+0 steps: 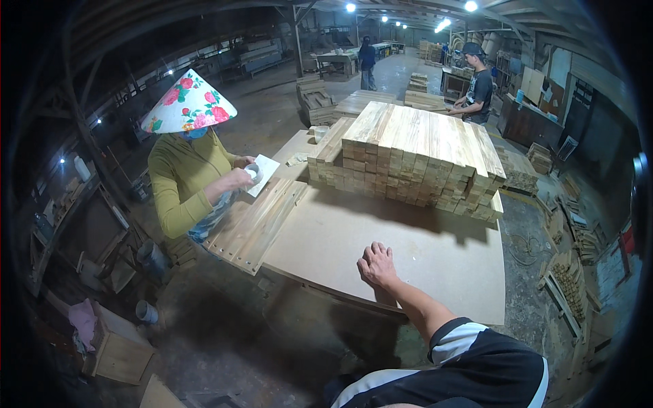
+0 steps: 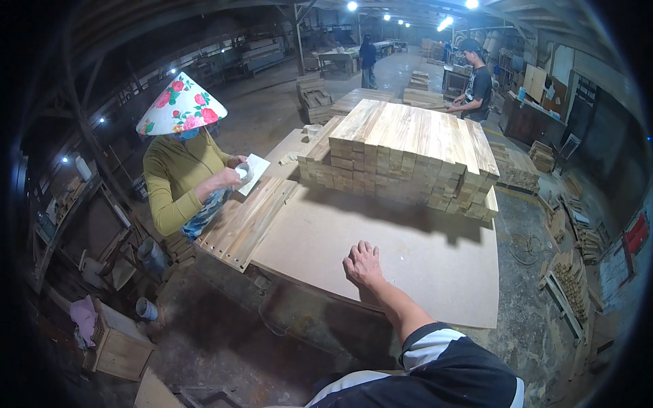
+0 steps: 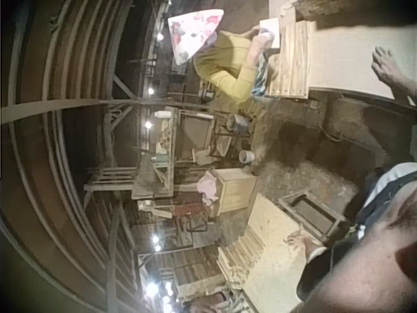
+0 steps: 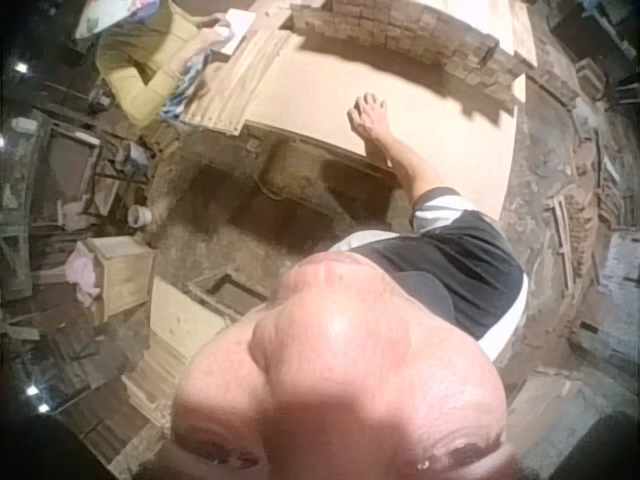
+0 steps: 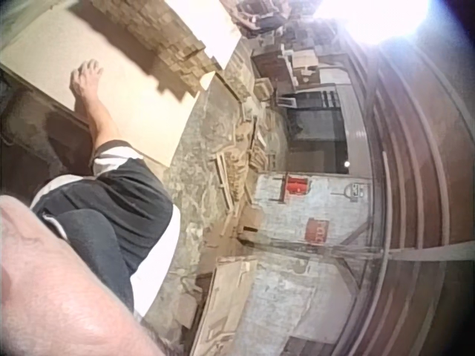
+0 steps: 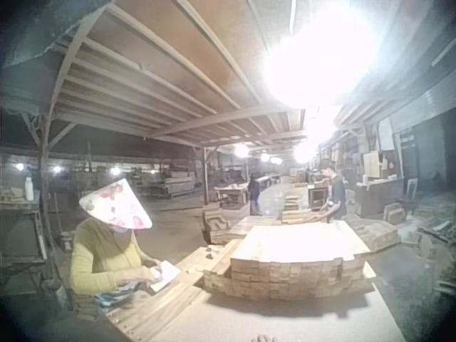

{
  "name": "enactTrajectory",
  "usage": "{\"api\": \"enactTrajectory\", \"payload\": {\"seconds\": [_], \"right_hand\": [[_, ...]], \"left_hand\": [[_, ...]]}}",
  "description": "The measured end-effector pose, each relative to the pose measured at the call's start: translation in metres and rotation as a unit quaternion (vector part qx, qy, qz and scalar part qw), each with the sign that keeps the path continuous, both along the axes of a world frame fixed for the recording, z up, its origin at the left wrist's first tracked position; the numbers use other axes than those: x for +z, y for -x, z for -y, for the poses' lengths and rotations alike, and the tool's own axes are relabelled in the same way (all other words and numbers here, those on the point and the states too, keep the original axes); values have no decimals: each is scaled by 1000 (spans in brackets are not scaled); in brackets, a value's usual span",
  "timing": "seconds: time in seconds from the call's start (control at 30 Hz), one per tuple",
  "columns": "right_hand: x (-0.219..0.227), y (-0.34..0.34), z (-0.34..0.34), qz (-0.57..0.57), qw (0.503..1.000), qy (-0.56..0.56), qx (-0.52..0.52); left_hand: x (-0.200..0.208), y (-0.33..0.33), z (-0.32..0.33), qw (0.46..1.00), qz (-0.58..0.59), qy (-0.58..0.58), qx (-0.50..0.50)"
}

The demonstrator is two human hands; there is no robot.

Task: The person is assembling wooden components, likely for furniture, by fitting joints together and checking alignment on a workbench.

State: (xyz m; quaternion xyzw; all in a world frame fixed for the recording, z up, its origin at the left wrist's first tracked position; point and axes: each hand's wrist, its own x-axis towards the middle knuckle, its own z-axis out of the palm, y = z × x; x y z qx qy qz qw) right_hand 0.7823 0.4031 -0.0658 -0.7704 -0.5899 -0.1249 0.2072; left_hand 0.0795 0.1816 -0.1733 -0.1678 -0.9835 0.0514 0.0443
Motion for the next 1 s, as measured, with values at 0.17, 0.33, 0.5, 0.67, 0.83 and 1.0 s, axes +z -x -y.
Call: {"api": "enactTrajectory", "payload": {"seconds": [0.17,0.33,0.5,0.67,0.83,1.0], "right_hand": [[6,13,3,-18,1000,19,2],[12,20,-1,-15,1000,5,9],[12,18,-2,-61,998,28,5],[-2,6,-11,-41,998,35,12],[-4,10,-19,-36,998,53,15],[-16,-3,-17,-32,999,24,15]], "left_hand": [[-6,6,6,1000,1,-5,9],[-9,23,-1,1000,5,-18,11],[-8,41,23,1000,-14,-10,13],[-8,48,48,999,-12,-21,38],[-25,80,76,998,44,-35,42],[-24,87,58,996,65,20,54]]}}
